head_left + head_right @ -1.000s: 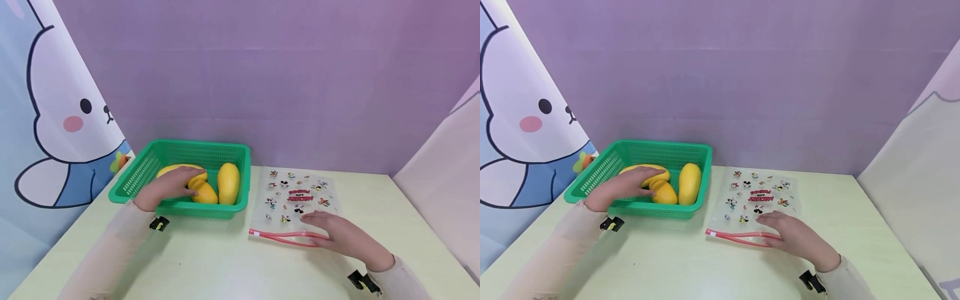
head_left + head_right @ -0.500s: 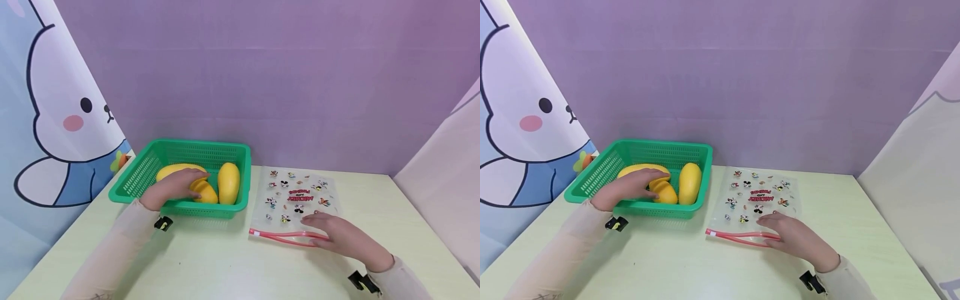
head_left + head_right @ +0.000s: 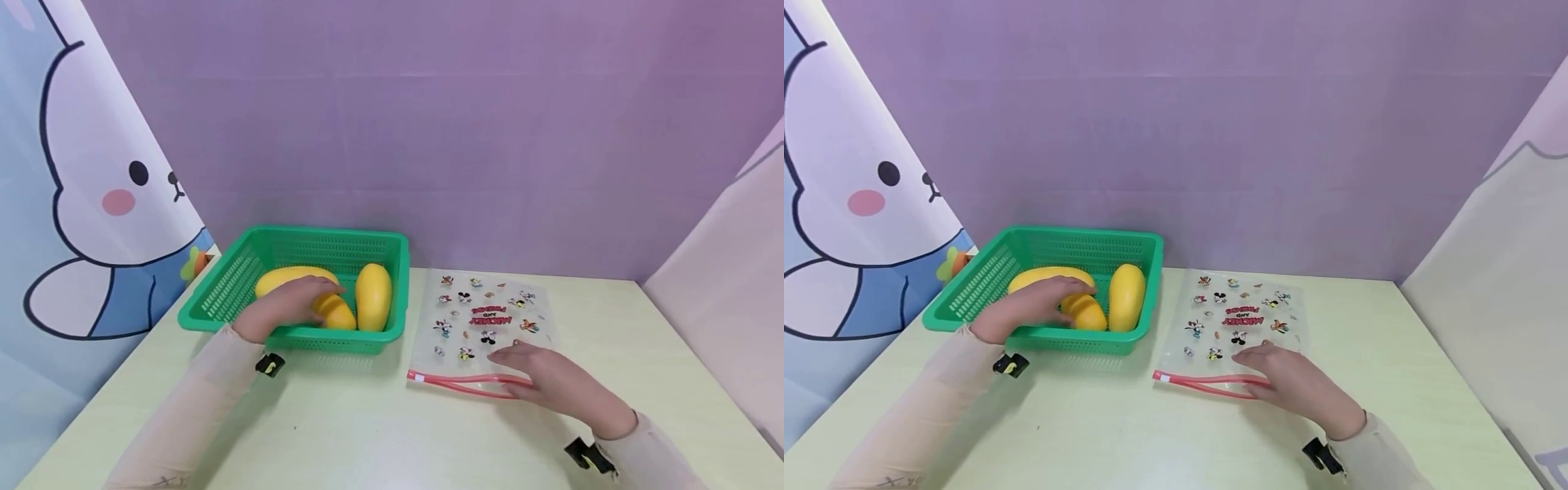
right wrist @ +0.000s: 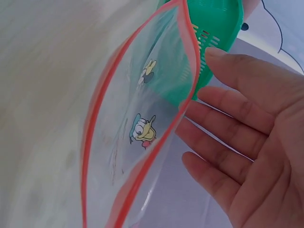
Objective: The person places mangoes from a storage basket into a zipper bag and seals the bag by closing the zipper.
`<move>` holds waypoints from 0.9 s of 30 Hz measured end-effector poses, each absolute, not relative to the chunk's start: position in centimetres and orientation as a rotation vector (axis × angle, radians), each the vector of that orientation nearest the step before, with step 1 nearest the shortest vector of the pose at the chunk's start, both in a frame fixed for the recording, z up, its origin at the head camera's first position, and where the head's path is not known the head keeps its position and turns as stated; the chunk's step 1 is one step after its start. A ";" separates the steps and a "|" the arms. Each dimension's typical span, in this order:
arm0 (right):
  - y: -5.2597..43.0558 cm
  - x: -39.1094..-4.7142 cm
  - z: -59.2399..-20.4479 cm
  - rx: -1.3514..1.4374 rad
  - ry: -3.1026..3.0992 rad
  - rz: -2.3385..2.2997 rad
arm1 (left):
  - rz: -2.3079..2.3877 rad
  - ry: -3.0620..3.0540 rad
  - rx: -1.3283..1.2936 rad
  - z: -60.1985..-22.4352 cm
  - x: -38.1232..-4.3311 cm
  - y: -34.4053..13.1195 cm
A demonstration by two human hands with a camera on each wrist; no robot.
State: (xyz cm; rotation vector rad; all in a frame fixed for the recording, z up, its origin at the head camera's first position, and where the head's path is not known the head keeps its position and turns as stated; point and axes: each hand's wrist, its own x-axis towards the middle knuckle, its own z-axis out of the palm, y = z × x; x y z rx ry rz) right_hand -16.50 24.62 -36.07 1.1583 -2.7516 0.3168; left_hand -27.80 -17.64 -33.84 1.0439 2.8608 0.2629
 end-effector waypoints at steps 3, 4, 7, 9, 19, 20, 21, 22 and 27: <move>24.5 -16.5 -36.1 1.147 -2.746 0.318 | 0.249 2.860 1.075 -34.0 -27.9 -17.8; 24.4 -16.5 -36.1 1.149 -2.742 0.323 | 0.247 2.858 1.091 -34.1 -27.9 -17.8; 24.2 -16.6 -36.1 1.155 -2.736 0.334 | 0.244 2.850 1.134 -34.1 -27.9 -17.7; 24.1 -16.6 -36.2 1.156 -2.734 0.334 | 0.248 2.845 1.151 -34.1 -28.0 -17.6; 23.9 -16.7 -36.8 1.151 -2.719 0.336 | 0.241 2.843 1.149 -34.8 -27.8 -17.4; 23.9 -16.7 -36.8 1.144 -2.715 0.332 | 0.233 2.844 1.159 -34.8 -27.9 -17.4; 23.9 -16.7 -36.8 1.141 -2.709 0.327 | 0.225 2.845 1.170 -34.9 -27.9 -17.4; 23.9 -16.7 -36.9 1.137 -2.705 0.320 | 0.216 2.847 1.183 -35.0 -28.0 -17.4; 23.9 -16.7 -36.8 1.121 -2.715 0.304 | 0.188 2.849 1.223 -35.1 -28.2 -17.2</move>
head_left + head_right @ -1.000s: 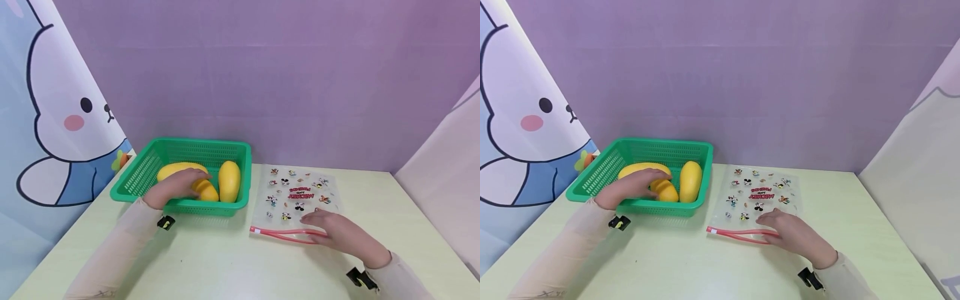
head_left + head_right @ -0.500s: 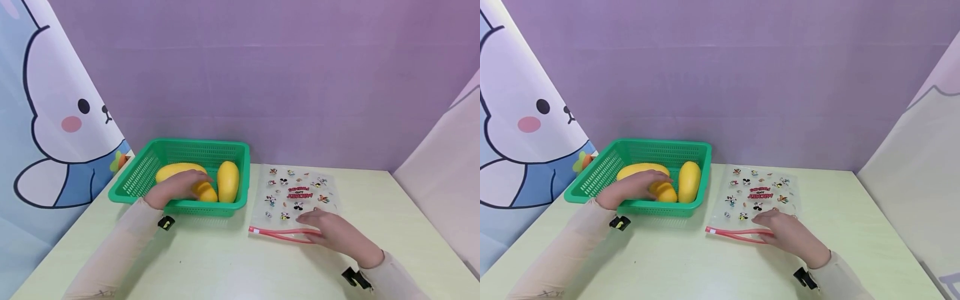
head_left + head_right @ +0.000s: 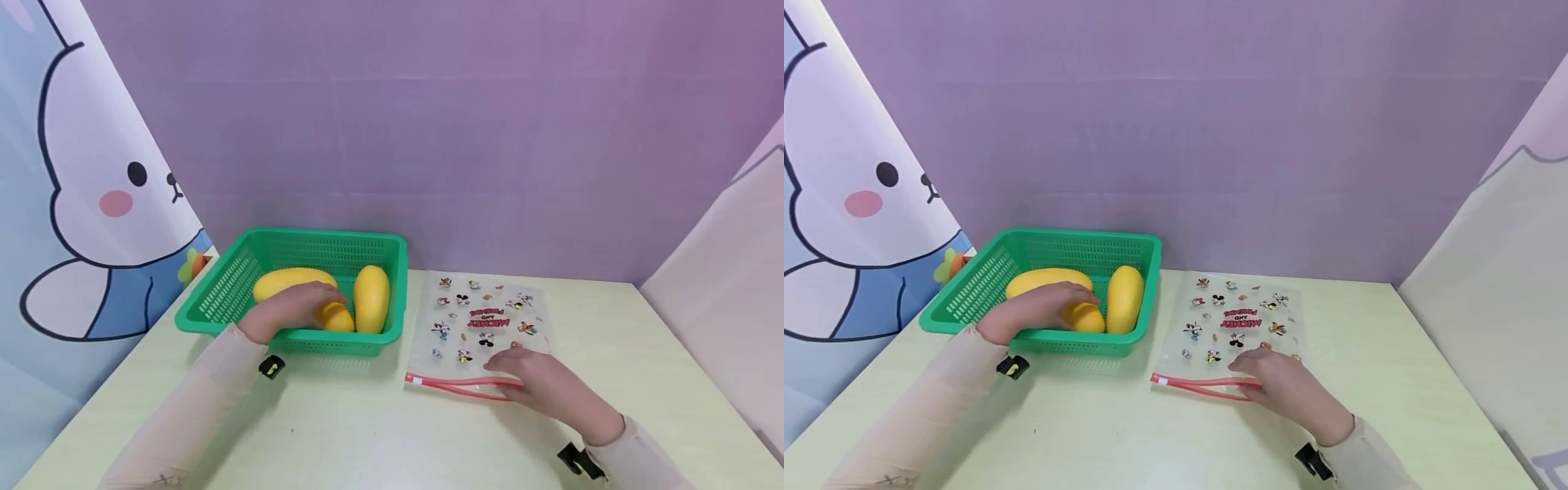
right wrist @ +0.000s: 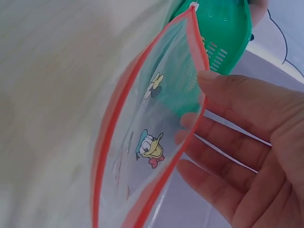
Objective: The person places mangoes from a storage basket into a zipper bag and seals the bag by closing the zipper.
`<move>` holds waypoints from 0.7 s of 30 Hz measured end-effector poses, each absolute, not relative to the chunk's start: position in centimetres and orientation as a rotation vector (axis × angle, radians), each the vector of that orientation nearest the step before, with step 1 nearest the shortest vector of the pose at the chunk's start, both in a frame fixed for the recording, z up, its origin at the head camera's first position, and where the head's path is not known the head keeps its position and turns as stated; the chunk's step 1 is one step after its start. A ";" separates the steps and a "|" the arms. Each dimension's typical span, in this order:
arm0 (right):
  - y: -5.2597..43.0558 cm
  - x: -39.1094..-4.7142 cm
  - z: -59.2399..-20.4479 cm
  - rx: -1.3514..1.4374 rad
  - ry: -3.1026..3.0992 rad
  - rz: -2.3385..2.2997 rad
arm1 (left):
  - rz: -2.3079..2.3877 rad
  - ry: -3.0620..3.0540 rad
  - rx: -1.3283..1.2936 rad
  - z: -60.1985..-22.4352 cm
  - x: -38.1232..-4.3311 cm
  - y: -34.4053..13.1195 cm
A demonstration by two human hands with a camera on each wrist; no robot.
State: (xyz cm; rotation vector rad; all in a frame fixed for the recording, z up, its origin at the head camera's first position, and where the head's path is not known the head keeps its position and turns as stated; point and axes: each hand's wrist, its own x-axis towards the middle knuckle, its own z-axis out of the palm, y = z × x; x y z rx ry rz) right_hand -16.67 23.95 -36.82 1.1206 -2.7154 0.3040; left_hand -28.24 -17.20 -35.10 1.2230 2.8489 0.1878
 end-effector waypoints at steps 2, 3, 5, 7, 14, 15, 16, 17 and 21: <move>23.9 -16.6 -36.7 1.109 -2.734 0.298 | 0.174 2.850 1.232 -35.1 -28.3 -17.1; 23.8 -16.5 -36.7 1.104 -2.743 0.293 | 0.171 2.846 1.233 -35.0 -28.3 -17.1; 23.7 -16.5 -36.7 1.091 -2.753 0.284 | 0.154 2.842 1.249 -35.0 -28.3 -16.9; 23.6 -16.5 -36.7 1.084 -2.743 0.274 | 0.139 2.839 1.247 -35.0 -28.2 -16.8; 23.4 -16.4 -37.0 1.107 -2.709 0.279 | 0.097 2.835 1.218 -35.0 -27.7 -16.9; 23.4 -16.4 -37.0 1.116 -2.709 0.281 | 0.092 2.834 1.221 -35.1 -27.7 -17.0; 23.3 -16.4 -37.0 1.125 -2.709 0.283 | 0.085 2.836 1.227 -35.2 -27.7 -17.0; 23.3 -16.4 -37.0 1.133 -2.710 0.283 | 0.080 2.839 1.231 -35.2 -27.8 -17.0; 23.3 -16.3 -37.0 1.151 -2.705 0.272 | 0.054 2.863 1.235 -35.4 -28.1 -16.8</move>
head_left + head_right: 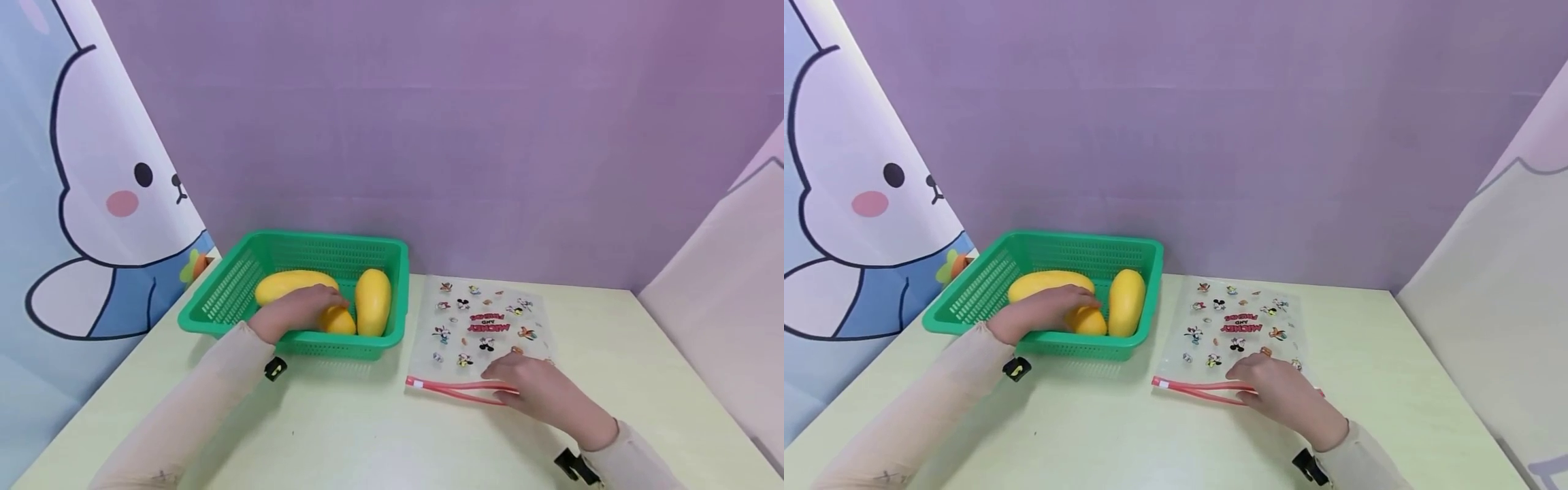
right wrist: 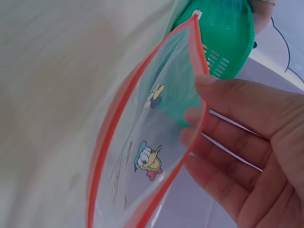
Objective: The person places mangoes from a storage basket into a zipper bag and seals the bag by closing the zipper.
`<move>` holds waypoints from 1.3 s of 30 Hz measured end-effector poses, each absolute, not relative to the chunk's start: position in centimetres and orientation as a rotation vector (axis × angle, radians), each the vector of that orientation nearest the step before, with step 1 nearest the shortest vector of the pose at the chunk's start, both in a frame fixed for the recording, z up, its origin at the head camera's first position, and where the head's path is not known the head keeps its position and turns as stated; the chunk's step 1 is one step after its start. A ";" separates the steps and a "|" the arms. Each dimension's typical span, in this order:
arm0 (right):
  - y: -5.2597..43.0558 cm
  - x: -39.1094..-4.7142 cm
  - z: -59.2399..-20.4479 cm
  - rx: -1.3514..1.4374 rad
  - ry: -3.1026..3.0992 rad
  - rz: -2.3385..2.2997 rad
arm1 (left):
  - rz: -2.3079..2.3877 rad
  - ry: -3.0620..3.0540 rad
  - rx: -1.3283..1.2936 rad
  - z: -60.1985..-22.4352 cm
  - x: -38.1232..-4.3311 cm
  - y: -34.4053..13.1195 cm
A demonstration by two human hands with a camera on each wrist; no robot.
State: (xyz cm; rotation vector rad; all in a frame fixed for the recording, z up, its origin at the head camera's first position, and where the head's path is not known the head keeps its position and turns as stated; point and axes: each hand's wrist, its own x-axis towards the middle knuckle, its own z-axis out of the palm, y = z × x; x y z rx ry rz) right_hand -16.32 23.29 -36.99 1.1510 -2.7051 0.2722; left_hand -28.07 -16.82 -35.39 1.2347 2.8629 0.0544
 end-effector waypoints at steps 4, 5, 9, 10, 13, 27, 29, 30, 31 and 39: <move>23.3 -16.2 -37.2 1.151 -2.676 0.269 | 0.013 2.865 1.170 -35.6 -28.2 -16.5; 23.2 -16.2 -37.3 1.149 -2.670 0.271 | 0.004 2.865 1.152 -35.6 -28.2 -16.5; 23.1 -16.1 -37.4 1.139 -2.644 0.271 | -0.018 2.865 1.096 -35.7 -28.1 -16.4; 23.1 -16.0 -37.4 1.138 -2.635 0.270 | -0.015 2.866 1.088 -35.7 -28.0 -16.4; 23.0 -15.9 -37.5 1.129 -2.617 0.253 | 0.003 2.858 1.080 -35.5 -27.9 -16.3; 22.8 -15.8 -37.2 1.100 -2.644 0.245 | 0.108 2.835 0.989 -35.0 -27.6 -16.6; 22.7 -15.8 -37.2 1.101 -2.647 0.252 | 0.119 2.843 0.987 -35.1 -27.8 -16.7; 22.7 -15.9 -37.2 1.101 -2.647 0.255 | 0.119 2.843 0.980 -35.2 -27.8 -16.7; 22.6 -15.9 -37.2 1.102 -2.646 0.255 | 0.116 2.844 0.977 -35.2 -27.9 -16.8; 22.6 -16.1 -37.7 1.100 -2.613 0.266 | 0.114 2.834 0.958 -35.5 -28.0 -16.8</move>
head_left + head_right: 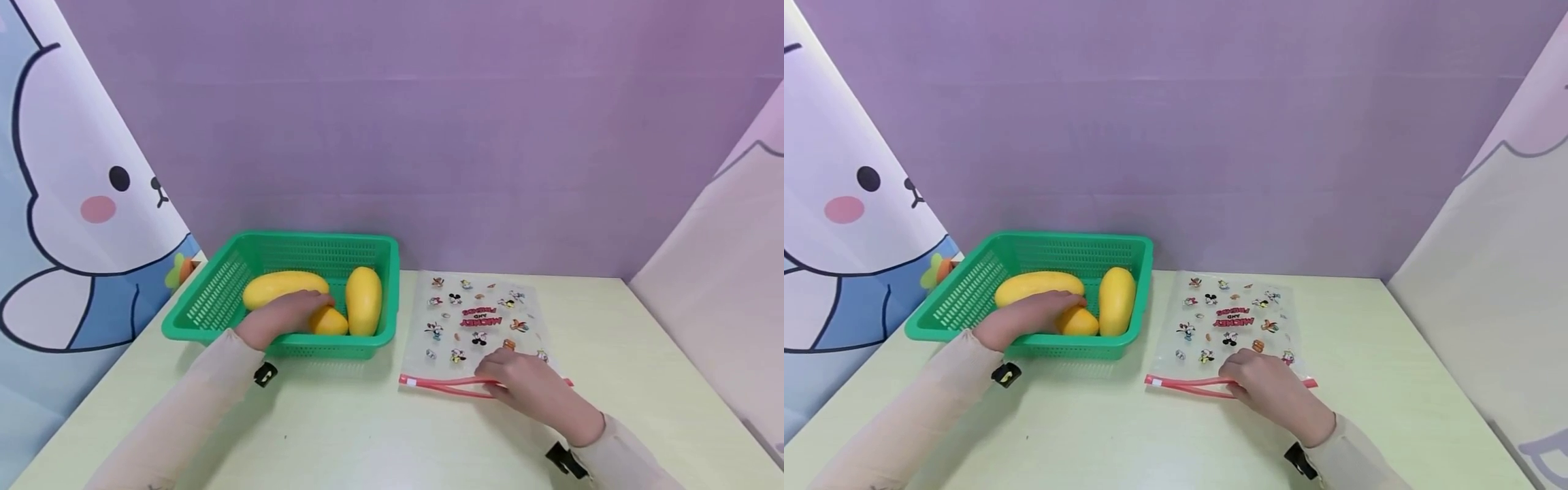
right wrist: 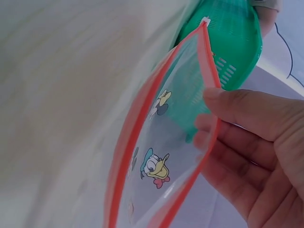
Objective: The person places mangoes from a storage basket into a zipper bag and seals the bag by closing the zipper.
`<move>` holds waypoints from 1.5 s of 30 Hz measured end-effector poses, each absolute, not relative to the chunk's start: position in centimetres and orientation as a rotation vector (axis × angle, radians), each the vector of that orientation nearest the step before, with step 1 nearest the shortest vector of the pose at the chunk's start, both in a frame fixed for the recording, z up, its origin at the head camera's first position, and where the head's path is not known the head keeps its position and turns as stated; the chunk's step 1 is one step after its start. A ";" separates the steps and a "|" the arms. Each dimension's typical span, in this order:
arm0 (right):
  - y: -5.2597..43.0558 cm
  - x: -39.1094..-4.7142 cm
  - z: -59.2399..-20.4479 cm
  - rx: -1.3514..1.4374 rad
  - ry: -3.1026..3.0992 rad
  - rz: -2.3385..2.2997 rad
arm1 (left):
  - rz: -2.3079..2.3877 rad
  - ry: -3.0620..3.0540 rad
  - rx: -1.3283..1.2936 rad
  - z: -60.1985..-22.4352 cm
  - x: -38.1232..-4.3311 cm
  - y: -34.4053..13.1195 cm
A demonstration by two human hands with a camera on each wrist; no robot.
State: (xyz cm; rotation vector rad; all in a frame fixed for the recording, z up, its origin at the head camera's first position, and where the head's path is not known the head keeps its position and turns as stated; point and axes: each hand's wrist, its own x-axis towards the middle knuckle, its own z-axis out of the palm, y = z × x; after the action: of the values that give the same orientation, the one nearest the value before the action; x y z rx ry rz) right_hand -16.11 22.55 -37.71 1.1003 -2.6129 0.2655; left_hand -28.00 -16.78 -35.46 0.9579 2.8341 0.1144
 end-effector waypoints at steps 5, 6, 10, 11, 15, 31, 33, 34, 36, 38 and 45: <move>22.5 -16.1 -38.1 1.109 -2.572 0.262 | 0.117 2.834 0.964 -35.5 -27.9 -16.8; 22.5 -16.1 -38.2 1.115 -2.558 0.260 | 0.116 2.834 0.964 -35.5 -27.9 -16.8; 22.6 -16.2 -38.2 1.135 -2.477 0.235 | 0.089 2.857 1.004 -35.4 -27.9 -16.8; 22.6 -16.3 -38.2 1.141 -2.458 0.233 | 0.083 2.864 1.009 -35.4 -27.9 -16.8; 22.6 -16.3 -38.1 1.160 -2.408 0.234 | 0.049 2.876 1.064 -35.5 -28.2 -16.9; 22.7 -16.7 -37.9 1.156 -2.288 0.243 | 0.061 2.883 1.102 -35.4 -28.0 -17.2; 22.7 -16.8 -37.8 1.145 -2.278 0.237 | 0.077 2.882 1.092 -35.5 -28.0 -17.3; 22.7 -16.8 -37.7 1.141 -2.274 0.237 | 0.083 2.881 1.084 -35.6 -28.1 -17.3; 22.7 -16.8 -37.6 1.136 -2.267 0.236 | 0.091 2.882 1.079 -35.7 -28.2 -17.3; 22.8 -16.9 -37.6 1.131 -2.263 0.237 | 0.087 2.884 1.090 -35.7 -28.3 -17.3; 22.7 -16.9 -37.7 1.129 -2.258 0.260 | 0.060 2.885 1.084 -35.9 -28.7 -17.5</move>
State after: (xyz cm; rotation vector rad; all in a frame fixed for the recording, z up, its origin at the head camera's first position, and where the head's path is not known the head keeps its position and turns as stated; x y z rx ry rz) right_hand -16.89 22.67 -37.71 1.1294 -2.2580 0.2598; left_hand -28.66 -17.50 -35.88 1.0838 2.8854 0.0596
